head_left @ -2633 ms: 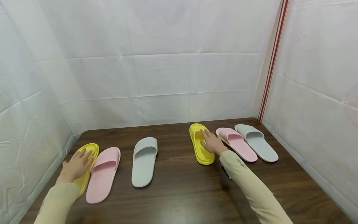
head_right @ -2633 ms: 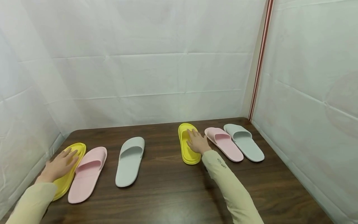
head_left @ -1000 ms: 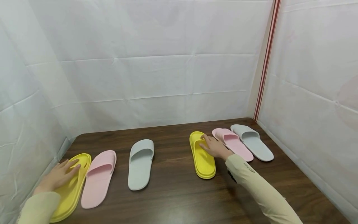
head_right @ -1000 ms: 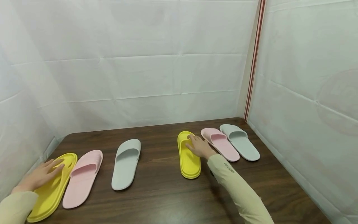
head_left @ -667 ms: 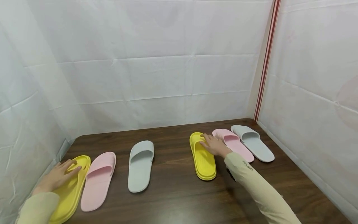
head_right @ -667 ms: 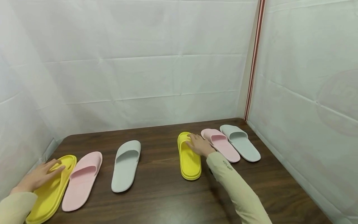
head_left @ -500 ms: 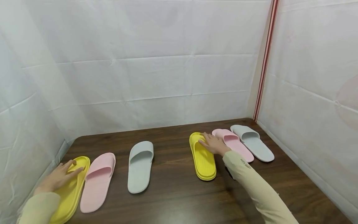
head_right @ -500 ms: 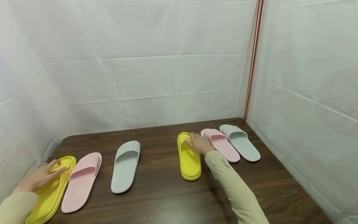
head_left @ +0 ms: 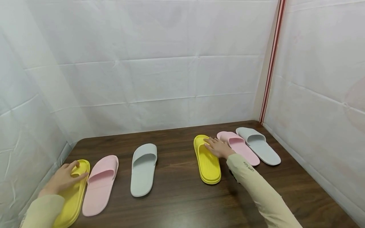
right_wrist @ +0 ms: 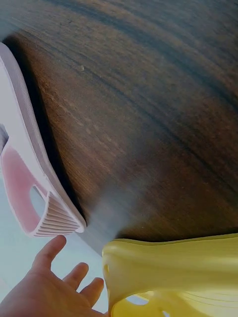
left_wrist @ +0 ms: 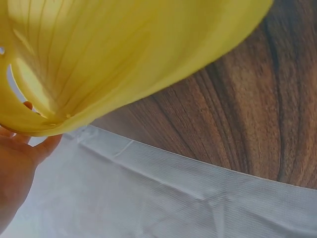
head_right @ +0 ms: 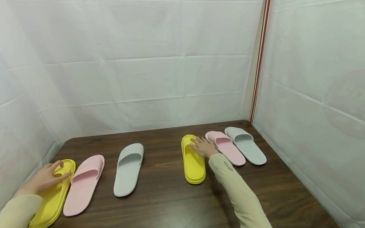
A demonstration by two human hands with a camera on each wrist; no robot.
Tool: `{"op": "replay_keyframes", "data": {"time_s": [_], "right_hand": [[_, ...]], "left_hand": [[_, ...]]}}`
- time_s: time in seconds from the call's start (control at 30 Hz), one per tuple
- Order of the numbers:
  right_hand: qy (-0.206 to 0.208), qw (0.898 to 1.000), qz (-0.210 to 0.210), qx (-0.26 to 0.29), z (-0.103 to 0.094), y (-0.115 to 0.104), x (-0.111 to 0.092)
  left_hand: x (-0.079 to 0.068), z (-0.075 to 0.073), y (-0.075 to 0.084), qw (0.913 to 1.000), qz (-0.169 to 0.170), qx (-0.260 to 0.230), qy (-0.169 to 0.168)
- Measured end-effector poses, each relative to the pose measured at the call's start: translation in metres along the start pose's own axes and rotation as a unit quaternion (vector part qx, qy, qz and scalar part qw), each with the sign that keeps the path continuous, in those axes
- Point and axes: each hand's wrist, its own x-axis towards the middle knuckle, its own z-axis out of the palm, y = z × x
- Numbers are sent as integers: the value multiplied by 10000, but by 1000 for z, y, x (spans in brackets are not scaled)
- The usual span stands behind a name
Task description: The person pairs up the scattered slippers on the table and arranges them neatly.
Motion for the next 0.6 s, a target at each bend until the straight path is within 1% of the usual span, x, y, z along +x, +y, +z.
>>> {"op": "replay_keyframes", "data": {"time_s": [0.2, 0.37, 0.4, 0.43, 0.5, 0.53, 0.6], "right_hand": [[-6, 10000, -7, 19, 0, 0, -2], [3, 10000, 13, 26, -1, 0, -4], [-6, 10000, 17, 33, -1, 0, -5], [-17, 10000, 21, 37, -1, 0, -5], [-34, 10000, 11, 27, -1, 0, -5], [-47, 10000, 11, 15, -1, 0, -5], [-61, 10000, -3, -36, -1, 1, -5]], "left_hand": [[-2, -3, 1, 9997, 97, -64, 194], [-4, -10, 4, 9989, 231, 2, 416], [-4, -11, 4, 9982, 296, 37, 520], [-4, -12, 3, 9964, 523, 173, 647], [-4, -15, 3, 9934, 679, 264, 887], [-3, -17, 3, 9911, 770, 326, 1032], [-2, -21, 3, 9834, 1048, 513, 1387]]}}
